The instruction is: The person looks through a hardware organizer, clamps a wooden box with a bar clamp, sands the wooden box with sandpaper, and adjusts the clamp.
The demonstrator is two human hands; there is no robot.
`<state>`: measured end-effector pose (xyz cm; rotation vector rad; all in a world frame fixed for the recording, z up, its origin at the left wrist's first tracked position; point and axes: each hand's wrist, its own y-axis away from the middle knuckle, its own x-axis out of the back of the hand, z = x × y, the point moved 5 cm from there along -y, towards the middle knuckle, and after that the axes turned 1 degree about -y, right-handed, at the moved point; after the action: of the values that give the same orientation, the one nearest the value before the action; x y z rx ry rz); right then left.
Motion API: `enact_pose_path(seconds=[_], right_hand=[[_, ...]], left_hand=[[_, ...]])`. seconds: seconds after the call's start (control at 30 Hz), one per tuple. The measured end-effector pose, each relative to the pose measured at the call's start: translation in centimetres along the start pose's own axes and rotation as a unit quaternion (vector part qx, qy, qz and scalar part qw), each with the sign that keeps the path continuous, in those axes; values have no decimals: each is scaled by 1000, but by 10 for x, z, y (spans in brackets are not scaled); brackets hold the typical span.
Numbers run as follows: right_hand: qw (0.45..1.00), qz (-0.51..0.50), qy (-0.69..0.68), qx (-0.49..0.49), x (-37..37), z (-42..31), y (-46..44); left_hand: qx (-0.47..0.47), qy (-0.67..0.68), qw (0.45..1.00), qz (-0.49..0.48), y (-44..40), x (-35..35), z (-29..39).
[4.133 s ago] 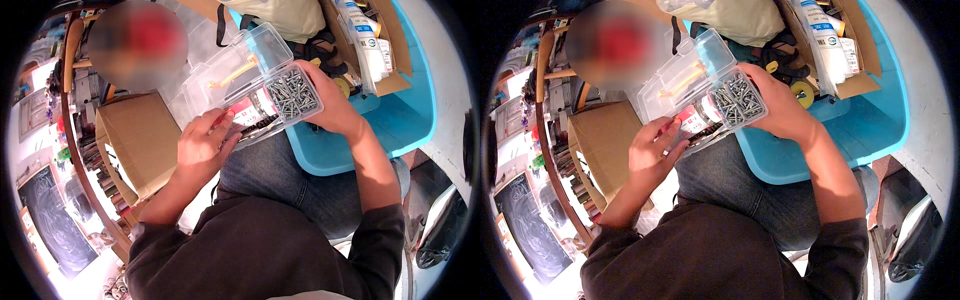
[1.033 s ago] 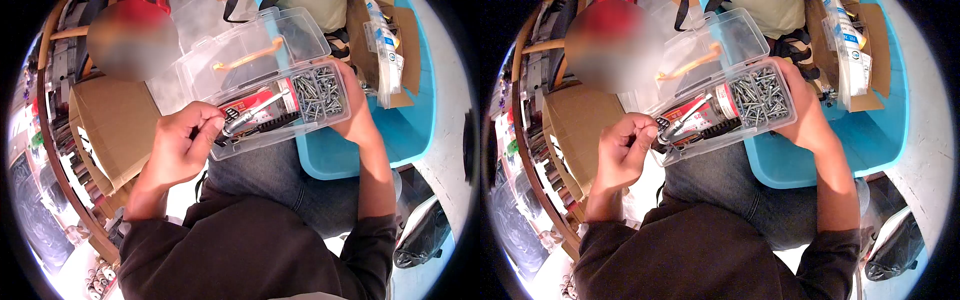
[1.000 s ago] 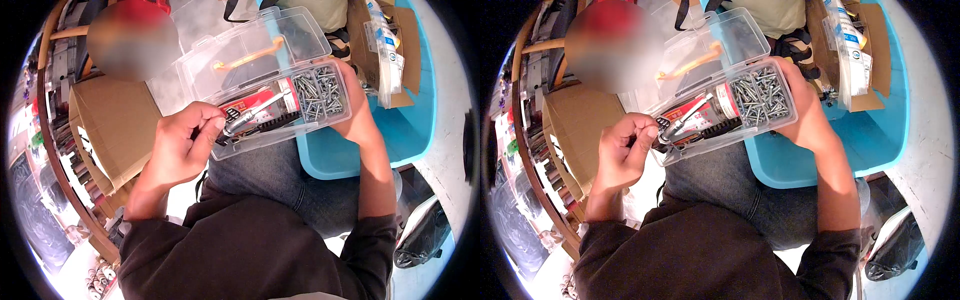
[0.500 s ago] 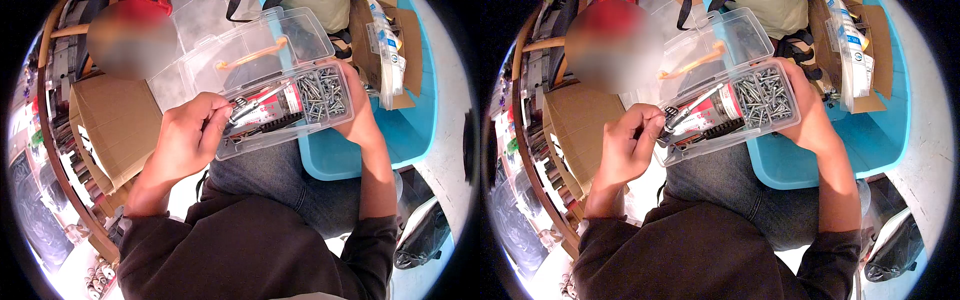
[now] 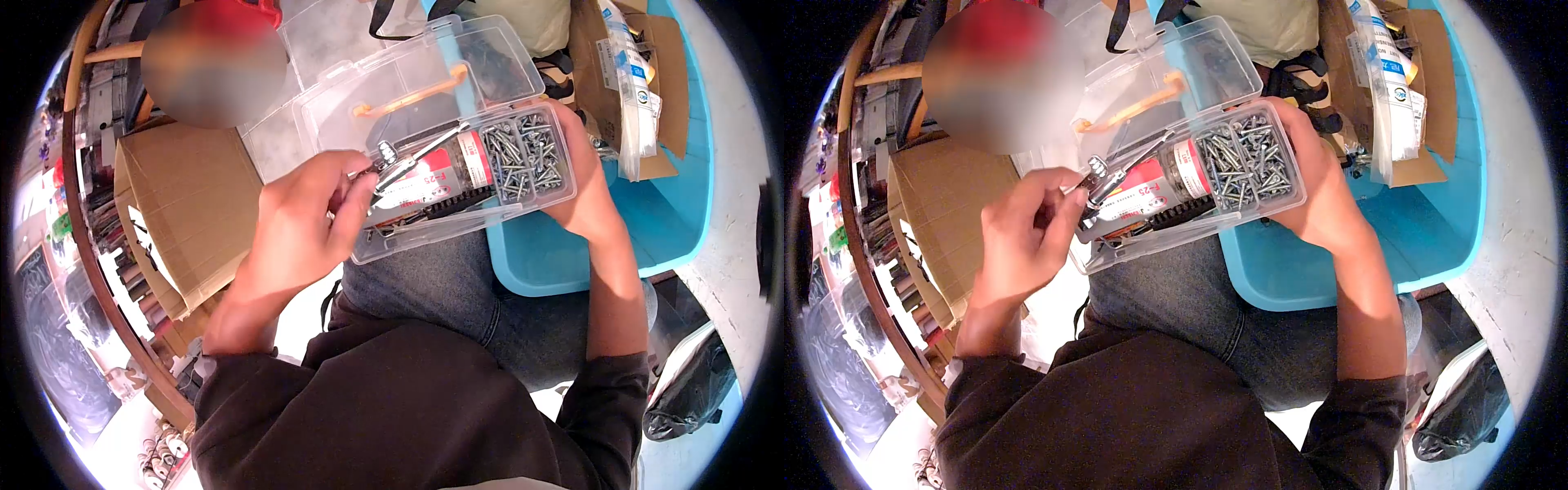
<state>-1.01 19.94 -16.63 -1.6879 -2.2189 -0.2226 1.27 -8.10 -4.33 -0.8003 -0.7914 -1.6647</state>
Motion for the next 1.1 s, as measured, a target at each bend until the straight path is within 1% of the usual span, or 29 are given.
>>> enact_pose_path(seconds=[0.03, 0.1, 0.13, 0.2, 0.23, 0.3, 0.43, 0.5, 0.53, 0.6, 0.73, 0.8, 0.93, 0.97, 1.0, 1.03, 1.07, 1.1], right_hand=[[1000, -4, 4, 6, 0, -2, -1], [1000, -7, 11, 8, 1, -2, 0], [1000, -3, -3, 0, 0, 1, 1], [1000, 1, -14, -9, 0, 1, 2], [1000, 0, -20, -9, 0, -1, 1], [999, -4, -33, -16, 0, 1, 1], [999, -14, -33, -34, 1, -2, 0], [999, -14, -40, -32, 1, -2, 0], [998, -13, -45, -30, 1, -2, 0], [999, -13, -44, -27, 1, 1, -1], [999, -17, -34, -7, 2, -1, -1], [999, -17, -46, -4, 1, 0, -2], [997, -20, -75, 5, -1, 6, -1], [997, -17, -75, 5, 0, 7, -2], [998, -18, -54, 10, 0, 9, -2], [999, -20, -33, 15, 0, 9, -1], [999, -19, -34, 15, 0, 8, 0], [999, -21, -32, 11, 1, 6, 0]], left_hand=[[-2, 1, 1000, 0, 3, -1, -1], [-174, 16, 983, -61, 13, -10, 13], [-199, 4, 970, -138, 17, -17, 22], [-184, -61, 966, -173, 23, -31, 39], [-186, -59, 966, -172, 23, -35, 43], [-137, -121, 964, -192, 23, -44, 39], [-146, -130, 961, -198, 18, -49, 36], [-134, -173, 947, -235, 19, -51, 31], [-136, -174, 946, -236, 18, -49, 33], [-103, -167, 949, -248, 17, -45, 37], [-106, -168, 948, -250, 12, -40, 47], [-113, -98, 970, -194, 7, -37, 57], [-141, -90, 965, -201, 8, -49, 58], [-201, -78, 972, -92, 7, -42, 55], [-258, -64, 964, 16, 5, -33, 58], [-267, -102, 956, 59, -2, -27, 59], [-206, -159, 965, 29, -6, -22, 58], [-184, -171, 968, 11, -7, -23, 52]])
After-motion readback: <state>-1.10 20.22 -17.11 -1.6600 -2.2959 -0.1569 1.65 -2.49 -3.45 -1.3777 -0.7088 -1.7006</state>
